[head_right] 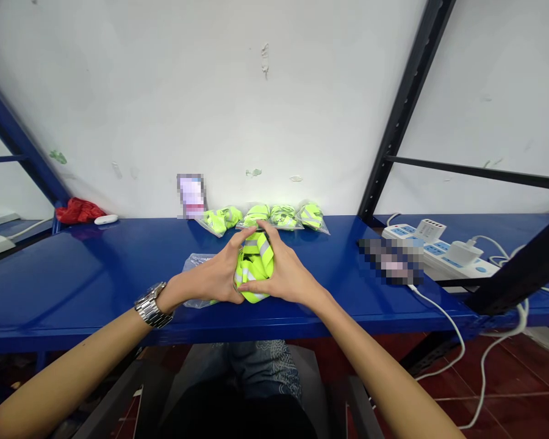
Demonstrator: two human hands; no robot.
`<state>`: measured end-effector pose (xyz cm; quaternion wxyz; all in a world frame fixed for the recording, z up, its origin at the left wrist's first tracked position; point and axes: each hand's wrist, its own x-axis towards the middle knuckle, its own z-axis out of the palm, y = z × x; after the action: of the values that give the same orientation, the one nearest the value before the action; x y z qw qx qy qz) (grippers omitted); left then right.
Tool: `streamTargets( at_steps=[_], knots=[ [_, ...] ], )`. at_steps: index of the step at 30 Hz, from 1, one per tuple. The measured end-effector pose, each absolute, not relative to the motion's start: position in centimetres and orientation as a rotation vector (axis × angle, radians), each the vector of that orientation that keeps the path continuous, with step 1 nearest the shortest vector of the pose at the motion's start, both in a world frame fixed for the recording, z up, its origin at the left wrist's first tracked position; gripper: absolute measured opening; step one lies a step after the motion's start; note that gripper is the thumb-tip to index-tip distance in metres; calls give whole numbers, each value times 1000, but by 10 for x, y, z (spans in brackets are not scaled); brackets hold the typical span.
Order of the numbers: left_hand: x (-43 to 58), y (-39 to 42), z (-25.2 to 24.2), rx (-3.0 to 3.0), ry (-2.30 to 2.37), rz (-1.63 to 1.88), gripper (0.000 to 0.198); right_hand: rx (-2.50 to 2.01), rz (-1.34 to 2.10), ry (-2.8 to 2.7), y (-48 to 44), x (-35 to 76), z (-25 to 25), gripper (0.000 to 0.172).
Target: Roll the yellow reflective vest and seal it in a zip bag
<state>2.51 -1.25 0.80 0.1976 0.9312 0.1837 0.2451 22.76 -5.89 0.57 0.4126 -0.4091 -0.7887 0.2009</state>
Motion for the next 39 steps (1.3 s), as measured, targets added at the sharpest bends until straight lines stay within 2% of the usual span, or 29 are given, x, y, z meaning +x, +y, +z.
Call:
streamTargets(
  at_steps=[3, 5, 12, 15, 18, 20, 22, 24, 25, 27, 30, 32, 36, 39],
  knots=[
    [25, -16, 10, 2577, 509, 669, 127, -1020, 470, -1986, -55, 224, 2, 93],
    [26, -16, 9, 2588, 494, 690, 126, -1059, 480, -1972, -52, 222, 1, 84],
    [40, -13, 2, 2789, 497, 863, 124, -1325, 422, -1887, -45, 197, -3, 78],
    [41, -13, 2, 2812, 502, 878, 121, -1376, 401, -1863, -42, 194, -4, 82],
    [35, -10, 4, 2766, 470, 870, 126, -1251, 551, -1961, -44, 206, 2, 88],
    [29, -6, 5, 2698, 455, 847, 132, -1072, 709, -2089, -47, 218, 7, 98],
    [24, 0, 7, 2634, 460, 837, 137, -950, 760, -2196, -51, 229, 9, 114],
    [20, 3, 8, 2610, 461, 840, 139, -936, 646, -2247, -55, 237, 6, 127],
    [19, 4, 9, 2608, 462, 838, 139, -951, 559, -2250, -55, 238, 2, 128],
    [19, 2, 10, 2605, 474, 811, 138, -993, 433, -2228, -56, 240, -5, 116],
    [22, -7, 13, 2594, 498, 731, 128, -1045, 372, -2182, -54, 241, -12, 85],
    [24, -13, 14, 2607, 478, 714, 122, -1073, 332, -2160, -53, 240, -13, 74],
    [30, -22, 13, 2692, 480, 754, 120, -1218, 326, -2096, -53, 230, -8, 68],
    [33, -23, 10, 2718, 524, 803, 122, -1316, 329, -2047, -52, 215, -5, 73]
  ],
)
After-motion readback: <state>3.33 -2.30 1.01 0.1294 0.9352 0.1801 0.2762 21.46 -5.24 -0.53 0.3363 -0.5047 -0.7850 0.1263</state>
